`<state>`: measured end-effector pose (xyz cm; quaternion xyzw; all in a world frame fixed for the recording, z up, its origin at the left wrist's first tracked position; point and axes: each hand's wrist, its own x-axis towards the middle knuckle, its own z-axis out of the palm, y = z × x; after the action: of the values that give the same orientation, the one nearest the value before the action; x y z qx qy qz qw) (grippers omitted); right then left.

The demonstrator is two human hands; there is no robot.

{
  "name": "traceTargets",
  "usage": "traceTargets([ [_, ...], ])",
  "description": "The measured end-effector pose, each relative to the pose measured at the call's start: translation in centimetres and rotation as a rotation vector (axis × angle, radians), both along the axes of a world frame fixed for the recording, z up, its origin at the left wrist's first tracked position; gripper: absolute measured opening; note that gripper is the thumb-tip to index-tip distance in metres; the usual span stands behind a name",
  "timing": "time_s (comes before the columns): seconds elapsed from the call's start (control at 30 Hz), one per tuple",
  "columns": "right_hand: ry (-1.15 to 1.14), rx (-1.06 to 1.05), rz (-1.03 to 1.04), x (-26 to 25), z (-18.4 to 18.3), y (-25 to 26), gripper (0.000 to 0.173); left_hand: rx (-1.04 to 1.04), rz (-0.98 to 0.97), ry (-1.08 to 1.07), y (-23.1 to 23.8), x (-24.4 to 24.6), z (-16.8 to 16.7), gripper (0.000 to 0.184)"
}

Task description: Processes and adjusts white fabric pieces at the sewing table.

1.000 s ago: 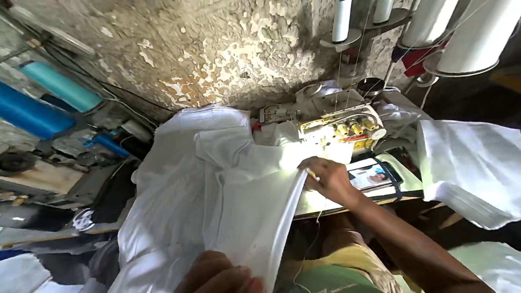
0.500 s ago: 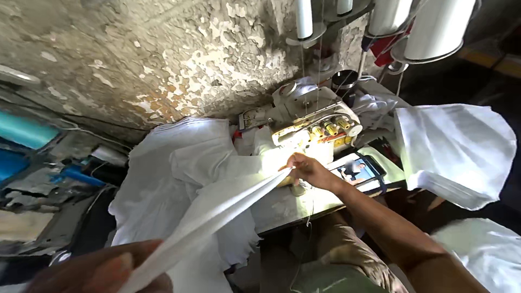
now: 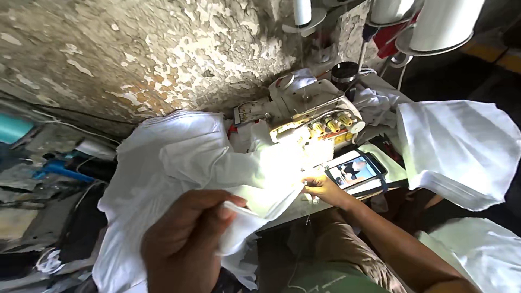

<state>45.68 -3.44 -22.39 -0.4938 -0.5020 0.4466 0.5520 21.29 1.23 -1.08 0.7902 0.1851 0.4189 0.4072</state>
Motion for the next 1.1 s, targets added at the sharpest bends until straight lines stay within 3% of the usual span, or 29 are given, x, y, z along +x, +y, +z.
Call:
traceTargets([
  [0.5, -0.016, -0.047, -0.01, -0.3, -1.0, -0.2, 0.012, -0.544, -0.092, 0.15, 3.7, 3.8, -7.3, 0.018],
  [0.7, -0.237, 0.159, -0.137, -0.7, -3.0, -0.3, 0.019, -0.567, -0.244, 0.366, 4.9, 4.6, -10.5, 0.011],
  [0.83, -0.58, 0.402, -0.285, -1.1, -4.1, 0.0, 0.024, -0.348, -0.36, 0.474, 3.7, 4.4, -13.2, 0.018],
  [0.9, -0.731, 0.456, -0.387, -1.3, -4.7, 0.2, 0.026, -0.123, -0.261, 0.525, 2.3, 4.2, -14.9, 0.023],
  [0.97, -0.815, 0.469, -0.483, -1.8, -5.0, 0.3, 0.029, 0.134, -0.09, 0.488, 0.5, 4.5, -17.0, 0.018],
  [1.1, -0.718, 0.31, -0.616, -4.2, -5.3, -0.6, 0.028, 0.405, 0.126, 0.34, -0.5, 5.8, -21.2, 0.016],
])
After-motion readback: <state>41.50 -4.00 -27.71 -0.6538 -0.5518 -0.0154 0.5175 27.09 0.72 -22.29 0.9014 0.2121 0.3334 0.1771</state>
